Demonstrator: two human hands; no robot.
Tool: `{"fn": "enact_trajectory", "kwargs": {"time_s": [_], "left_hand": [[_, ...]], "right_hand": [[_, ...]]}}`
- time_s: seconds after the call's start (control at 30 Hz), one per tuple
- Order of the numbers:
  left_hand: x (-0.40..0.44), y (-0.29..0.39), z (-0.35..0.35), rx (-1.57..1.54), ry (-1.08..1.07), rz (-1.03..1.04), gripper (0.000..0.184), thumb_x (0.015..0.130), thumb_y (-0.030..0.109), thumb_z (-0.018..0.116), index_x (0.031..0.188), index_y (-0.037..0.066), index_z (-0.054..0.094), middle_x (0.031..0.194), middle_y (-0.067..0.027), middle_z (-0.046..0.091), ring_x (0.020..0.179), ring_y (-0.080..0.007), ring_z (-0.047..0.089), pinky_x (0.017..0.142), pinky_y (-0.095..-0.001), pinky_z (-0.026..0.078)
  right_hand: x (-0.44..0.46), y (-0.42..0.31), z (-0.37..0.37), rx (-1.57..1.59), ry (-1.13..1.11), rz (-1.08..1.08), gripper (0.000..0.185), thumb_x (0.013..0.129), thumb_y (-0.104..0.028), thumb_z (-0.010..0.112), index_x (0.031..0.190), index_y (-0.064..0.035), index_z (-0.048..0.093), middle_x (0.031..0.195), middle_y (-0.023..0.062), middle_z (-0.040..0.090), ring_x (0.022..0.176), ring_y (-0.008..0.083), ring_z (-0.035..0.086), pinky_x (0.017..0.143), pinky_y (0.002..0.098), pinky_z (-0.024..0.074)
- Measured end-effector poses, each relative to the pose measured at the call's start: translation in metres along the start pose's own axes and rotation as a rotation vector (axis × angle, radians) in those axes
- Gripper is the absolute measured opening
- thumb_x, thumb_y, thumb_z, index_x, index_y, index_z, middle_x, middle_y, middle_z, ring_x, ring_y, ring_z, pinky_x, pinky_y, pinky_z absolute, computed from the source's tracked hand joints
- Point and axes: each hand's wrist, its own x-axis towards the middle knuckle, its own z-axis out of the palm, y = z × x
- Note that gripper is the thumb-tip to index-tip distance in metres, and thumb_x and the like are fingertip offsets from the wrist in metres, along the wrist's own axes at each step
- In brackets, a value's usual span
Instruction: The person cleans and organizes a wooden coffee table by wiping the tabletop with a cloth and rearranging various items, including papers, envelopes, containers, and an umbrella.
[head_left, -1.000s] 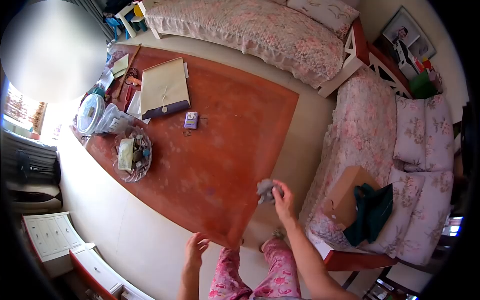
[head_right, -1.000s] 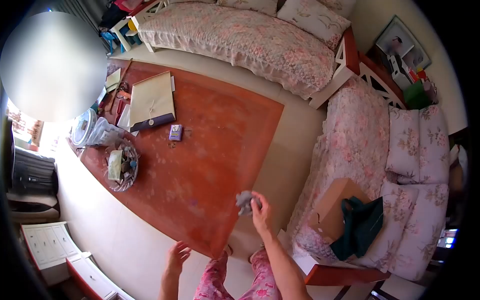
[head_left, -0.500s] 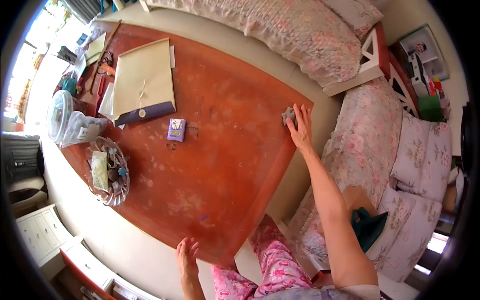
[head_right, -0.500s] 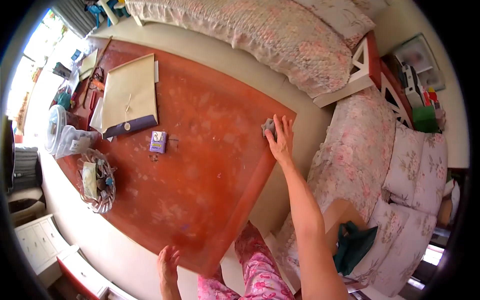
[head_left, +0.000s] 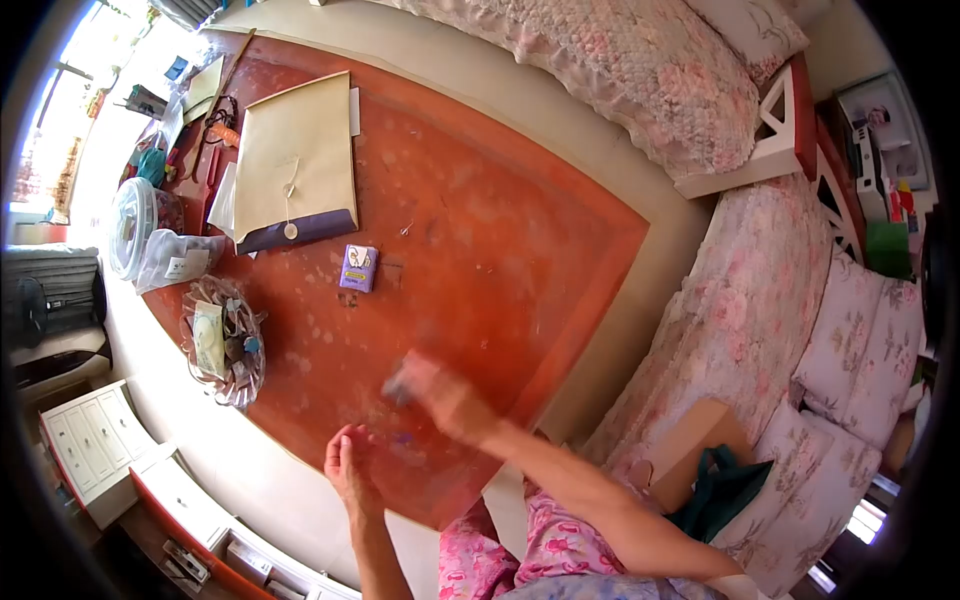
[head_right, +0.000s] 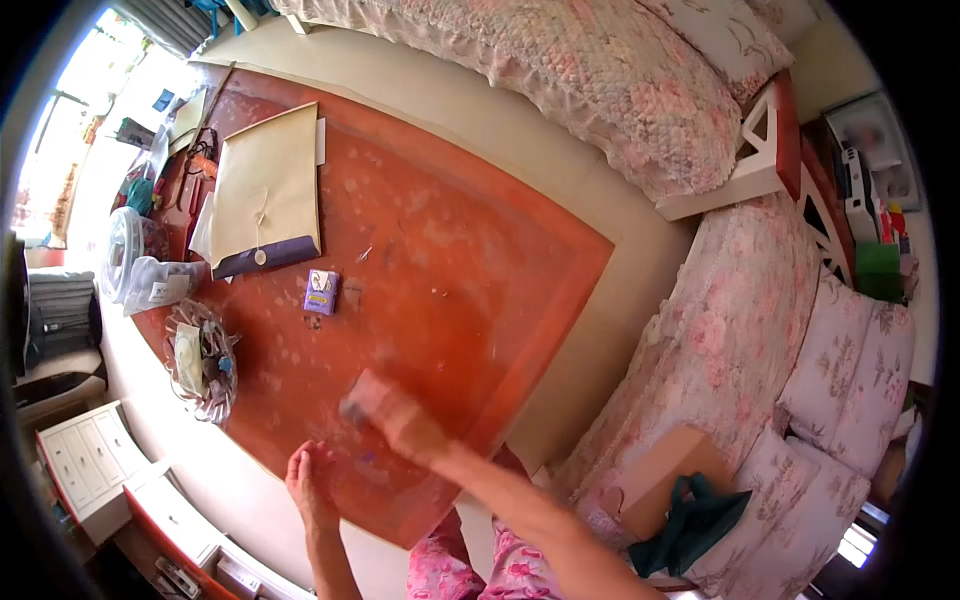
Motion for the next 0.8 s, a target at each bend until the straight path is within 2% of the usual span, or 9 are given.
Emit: {"fn": "enact_trajectory", "kwargs": {"time_s": [0.13, 0.2, 0.27, 0.37, 0.5, 0.63, 0.7, 0.77, 0.8], "left_hand": [[0.027, 0.009, 0.014, 0.283, 0.040, 0.113, 0.022, 0.089, 0.019, 0.058, 0.103, 0.002, 0.059, 0.092, -0.0066, 0.063, 0.084, -0.0130, 0.059, 0.071, -0.0237, 0.047], [0.045, 0.010, 0.032, 0.377, 0.025, 0.173, 0.022, 0.089, 0.018, 0.058, 0.103, 0.002, 0.059, 0.091, -0.0056, 0.062, 0.084, -0.0117, 0.058, 0.071, -0.0229, 0.046], [0.068, 0.008, 0.050, 0.522, 0.053, 0.277, 0.025, 0.086, 0.016, 0.063, 0.105, 0.000, 0.059, 0.090, -0.0048, 0.062, 0.084, -0.0110, 0.056, 0.075, -0.0240, 0.045], [0.098, 0.010, 0.085, 0.658, 0.027, 0.472, 0.039, 0.083, 0.015, 0.066, 0.116, 0.001, 0.053, 0.114, -0.0115, 0.054, 0.098, -0.0191, 0.056, 0.083, -0.0297, 0.046], [0.142, 0.017, 0.131, 1.066, 0.113, 0.927, 0.066, 0.073, 0.029, 0.075, 0.125, 0.000, 0.045, 0.119, -0.0196, 0.050, 0.108, -0.0306, 0.050, 0.092, -0.0381, 0.041], [0.163, 0.018, 0.155, 1.360, 0.124, 0.881, 0.076, 0.067, 0.035, 0.077, 0.127, 0.002, 0.044, 0.119, -0.0184, 0.050, 0.103, -0.0336, 0.050, 0.091, -0.0408, 0.041], [0.174, 0.012, 0.150, 1.364, 0.116, 0.895, 0.070, 0.067, 0.030, 0.076, 0.124, 0.003, 0.047, 0.113, -0.0170, 0.052, 0.100, -0.0338, 0.050, 0.089, -0.0406, 0.041], [0.180, 0.007, 0.140, 1.239, 0.150, 0.874, 0.067, 0.066, 0.025, 0.075, 0.124, 0.004, 0.048, 0.109, -0.0140, 0.052, 0.103, -0.0321, 0.048, 0.085, -0.0426, 0.041], [0.181, 0.007, 0.135, 1.207, 0.204, 0.862, 0.063, 0.067, 0.022, 0.074, 0.122, 0.004, 0.050, 0.111, -0.0142, 0.052, 0.103, -0.0326, 0.048, 0.085, -0.0432, 0.040]], "right_hand": [[0.067, 0.106, -0.122, 0.878, 0.546, 0.539, 0.036, 0.095, -0.011, 0.040, 0.130, -0.0062, 0.044, 0.121, 0.0110, 0.056, 0.113, 0.0225, 0.052, 0.094, 0.0340, 0.0420], [0.077, 0.138, -0.188, -0.550, 0.484, 0.356, 0.030, 0.090, -0.007, 0.047, 0.119, -0.0026, 0.052, 0.125, 0.0190, 0.049, 0.122, 0.0340, 0.041, 0.103, 0.0385, 0.0333], [0.079, 0.157, -0.164, -0.649, 0.542, 0.315, 0.031, 0.091, -0.008, 0.043, 0.120, -0.0022, 0.052, 0.129, 0.0201, 0.047, 0.126, 0.0376, 0.036, 0.105, 0.0420, 0.0294], [0.047, 0.104, -0.062, -0.237, 0.162, 0.183, 0.049, 0.096, -0.034, 0.032, 0.132, -0.0018, 0.040, 0.136, 0.0167, 0.042, 0.133, 0.0294, 0.029, 0.111, 0.0413, 0.0144], [0.013, 0.044, -0.003, -0.103, -0.350, -0.075, 0.033, 0.094, -0.013, 0.036, 0.120, -0.0047, 0.055, 0.133, 0.0147, 0.045, 0.129, 0.0289, 0.036, 0.108, 0.0400, 0.0261], [0.099, 0.083, -0.056, 0.075, 0.145, 0.031, 0.024, 0.091, -0.010, 0.041, 0.104, 0.0004, 0.059, 0.110, 0.0137, 0.058, 0.109, 0.0279, 0.052, 0.096, 0.0378, 0.0401], [0.154, 0.132, -0.077, 0.893, 0.329, 0.318, 0.028, 0.095, -0.022, 0.040, 0.094, 0.0002, 0.058, 0.087, 0.0059, 0.054, 0.079, 0.0163, 0.050, 0.072, 0.0311, 0.0416], [0.188, 0.161, -0.109, -0.207, 0.383, 0.131, 0.024, 0.090, -0.008, 0.046, 0.110, 0.0005, 0.057, 0.115, 0.0175, 0.056, 0.113, 0.0281, 0.051, 0.097, 0.0349, 0.0400], [0.205, 0.169, -0.115, -0.121, 0.372, 0.201, 0.031, 0.088, -0.001, 0.045, 0.117, -0.0028, 0.055, 0.126, 0.0211, 0.050, 0.124, 0.0327, 0.042, 0.106, 0.0392, 0.0308]]}}
